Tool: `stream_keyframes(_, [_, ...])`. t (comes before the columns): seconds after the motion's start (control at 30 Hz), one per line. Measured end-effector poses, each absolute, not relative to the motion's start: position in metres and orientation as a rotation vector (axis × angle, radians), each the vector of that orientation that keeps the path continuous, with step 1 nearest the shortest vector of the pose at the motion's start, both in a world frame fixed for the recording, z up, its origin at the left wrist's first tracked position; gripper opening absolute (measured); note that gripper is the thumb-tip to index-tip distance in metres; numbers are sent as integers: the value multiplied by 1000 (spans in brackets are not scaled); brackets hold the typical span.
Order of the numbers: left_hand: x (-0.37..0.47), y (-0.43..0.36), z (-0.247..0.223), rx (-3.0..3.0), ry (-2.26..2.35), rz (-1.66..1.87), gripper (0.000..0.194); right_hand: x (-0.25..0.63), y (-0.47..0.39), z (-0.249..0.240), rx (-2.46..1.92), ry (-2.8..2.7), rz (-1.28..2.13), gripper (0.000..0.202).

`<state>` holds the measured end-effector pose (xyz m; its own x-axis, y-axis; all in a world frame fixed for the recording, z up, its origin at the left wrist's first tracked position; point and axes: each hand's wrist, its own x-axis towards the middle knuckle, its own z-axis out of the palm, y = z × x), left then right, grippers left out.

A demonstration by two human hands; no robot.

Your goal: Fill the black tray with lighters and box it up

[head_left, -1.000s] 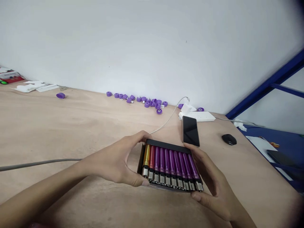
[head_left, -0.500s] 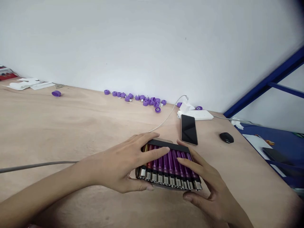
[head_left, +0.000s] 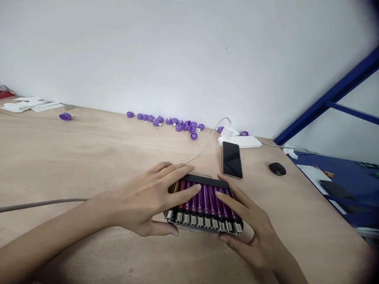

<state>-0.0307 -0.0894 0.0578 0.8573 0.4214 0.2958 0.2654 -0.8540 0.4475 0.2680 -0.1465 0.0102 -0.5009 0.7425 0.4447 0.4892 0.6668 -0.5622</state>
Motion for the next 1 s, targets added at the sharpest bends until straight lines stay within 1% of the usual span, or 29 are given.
stream_keyframes(0.1, [-38, -93, 66, 2652, 424, 556, 82, 270, -152, 7, -958, -2068, 648, 73])
stream_keyframes(0.17, [-41, -96, 73, 2567, 452, 589, 78, 272, -156, 4, -973, -1961, 807, 65])
stream_keyframes(0.27, [-39, -96, 77, 2358, 589, 649, 65, 276, -159, 2, -997, -1857, 944, 52])
stream_keyframes(0.43, [-30, -91, 73, 2097, 554, 582, 47, 276, -155, 2, -930, -1868, 905, 39])
stream_keyframes(0.53, [-28, -92, 73, 1991, 606, 525, 41, 278, -153, 0, -894, -1919, 858, 37])
stream_keyframes(0.67, [-25, -95, 73, 1925, 682, 511, 37, 282, -151, -4, -882, -1970, 790, 41])
stream_keyframes(0.83, [-23, -100, 69, 1830, 840, 599, 43, 285, -149, -7, -886, -1999, 717, 45])
stream_keyframes(1.0, [-20, -110, 65, 1857, 931, 724, 35, 287, -151, -11, -940, -1992, 675, 44])
